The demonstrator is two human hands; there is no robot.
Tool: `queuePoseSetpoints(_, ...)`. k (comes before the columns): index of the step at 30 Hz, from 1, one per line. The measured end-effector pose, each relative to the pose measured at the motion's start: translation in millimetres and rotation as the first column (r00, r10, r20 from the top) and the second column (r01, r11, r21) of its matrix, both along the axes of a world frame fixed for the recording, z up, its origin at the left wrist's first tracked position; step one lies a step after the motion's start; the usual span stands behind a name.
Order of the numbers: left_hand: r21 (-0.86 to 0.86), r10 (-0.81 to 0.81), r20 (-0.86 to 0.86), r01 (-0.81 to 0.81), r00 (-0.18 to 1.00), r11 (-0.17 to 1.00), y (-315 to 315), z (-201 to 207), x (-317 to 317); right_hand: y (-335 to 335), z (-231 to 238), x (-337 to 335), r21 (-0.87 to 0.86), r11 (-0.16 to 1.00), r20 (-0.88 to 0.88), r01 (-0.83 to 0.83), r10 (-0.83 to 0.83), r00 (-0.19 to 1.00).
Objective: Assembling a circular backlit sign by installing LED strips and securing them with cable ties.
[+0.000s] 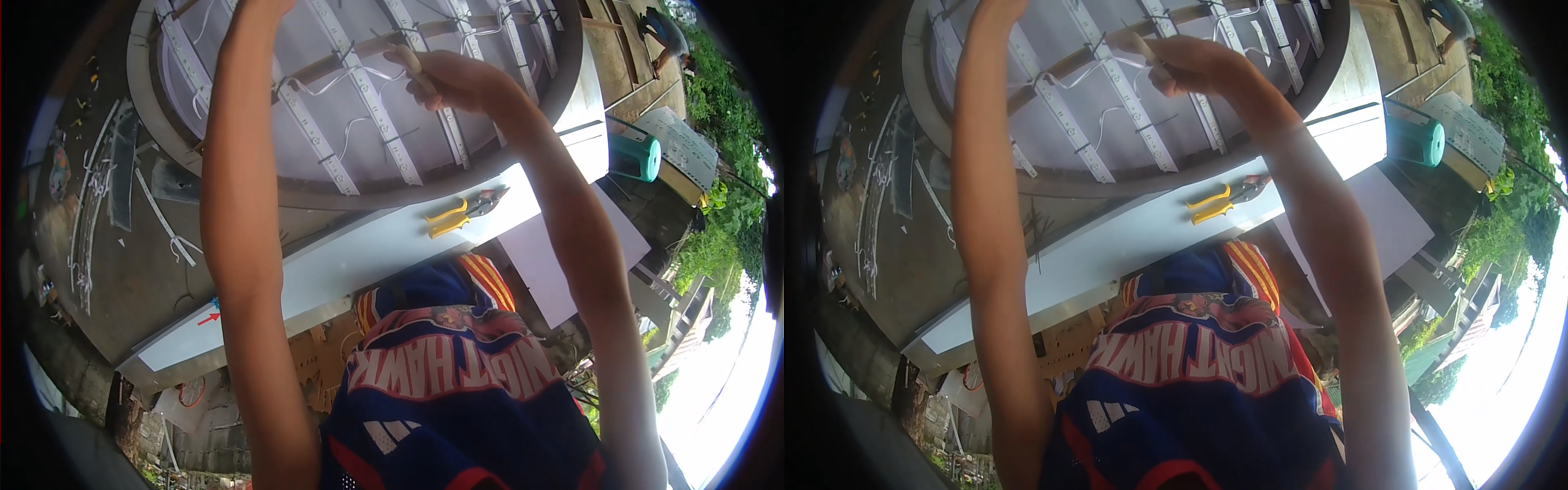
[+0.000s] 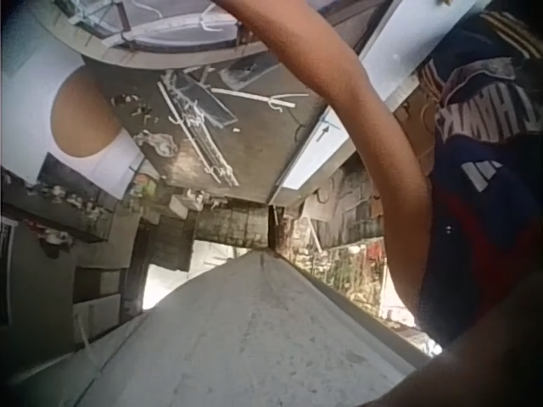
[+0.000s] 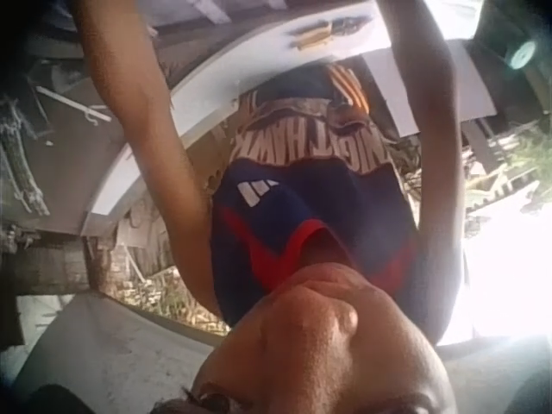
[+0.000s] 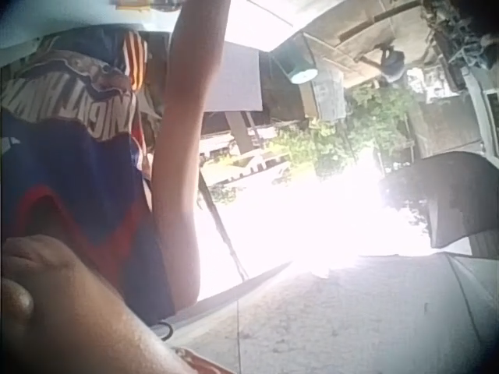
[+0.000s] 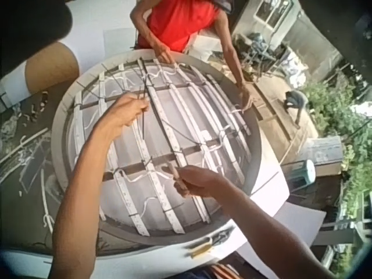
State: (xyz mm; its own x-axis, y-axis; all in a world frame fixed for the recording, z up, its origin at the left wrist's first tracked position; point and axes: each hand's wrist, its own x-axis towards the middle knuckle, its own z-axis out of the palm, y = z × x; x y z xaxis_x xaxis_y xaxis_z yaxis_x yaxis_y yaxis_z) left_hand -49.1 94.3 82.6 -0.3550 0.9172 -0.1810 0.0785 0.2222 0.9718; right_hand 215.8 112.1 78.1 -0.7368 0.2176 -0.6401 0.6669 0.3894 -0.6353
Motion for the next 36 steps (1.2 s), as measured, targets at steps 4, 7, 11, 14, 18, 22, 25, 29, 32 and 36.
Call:
queuePoseSetpoints(4,-0.013,0.234,0.319,-0.243,0.918,0.97,-141.9,46.8,28.4,-45.2,27.2,63.8,-0.41,0.571,0.113,0.712,-0.742,0.66)
queuePoseSetpoints(7,-0.051,0.323,0.427,-0.334,0.845,0.941,-286.7,37.1,46.4,-82.8,25.9,110.2,-0.522,0.348,0.229,0.779,-0.822,0.521)
queuePoseSetpoints(11,-0.487,0.361,0.041,-0.296,0.932,0.821,-390.4,-17.4,96.8,-121.6,-5.9,193.0,-0.573,0.397,0.003,0.717,-0.874,0.486)
queuePoseSetpoints(14,-0.477,0.063,-0.351,-0.236,0.934,0.847,-407.3,-71.9,126.2,-140.6,12.9,185.8,-0.292,0.495,-0.06,0.818,-0.863,0.501)
queuePoseSetpoints(18,-0.561,-0.333,-0.645,-0.131,0.687,0.817,-394.5,-80.1,145.1,-151.3,18.2,182.4,-0.401,0.358,-0.07,0.843,-0.93,0.361)
queuePoseSetpoints(22,-0.607,-0.353,-0.579,-0.1,0.735,0.789,-370.7,-44.9,146.2,-120.9,-2.1,189.6,-0.671,0.149,0.143,0.726,-0.935,0.324)
queuePoseSetpoints(25,-0.612,-0.39,-0.257,0.164,0.884,0.774,-326.1,15.8,145.3,-98.5,4.2,151.5,-0.684,0.248,0.075,0.686,-0.912,0.404)
queuePoseSetpoints(29,-0.209,-0.175,-0.454,0.086,0.874,0.974,-211.8,40.5,158.0,-42.2,0.9,118.8,-0.641,0.42,-0.075,0.643,-0.867,0.492)
queuePoseSetpoints(32,-0.004,-0.123,-0.549,0.144,0.827,0.99,-107.6,25.6,146.6,-9.1,-0.9,103.6,-0.518,0.562,-0.193,0.645,-0.811,0.552)
queuePoseSetpoints(36,-0.031,-0.151,-0.661,0.174,0.736,0.984,-1.8,-16.9,127.3,11.9,4.9,74.7,-0.557,0.537,-0.096,0.633,-0.799,0.594)
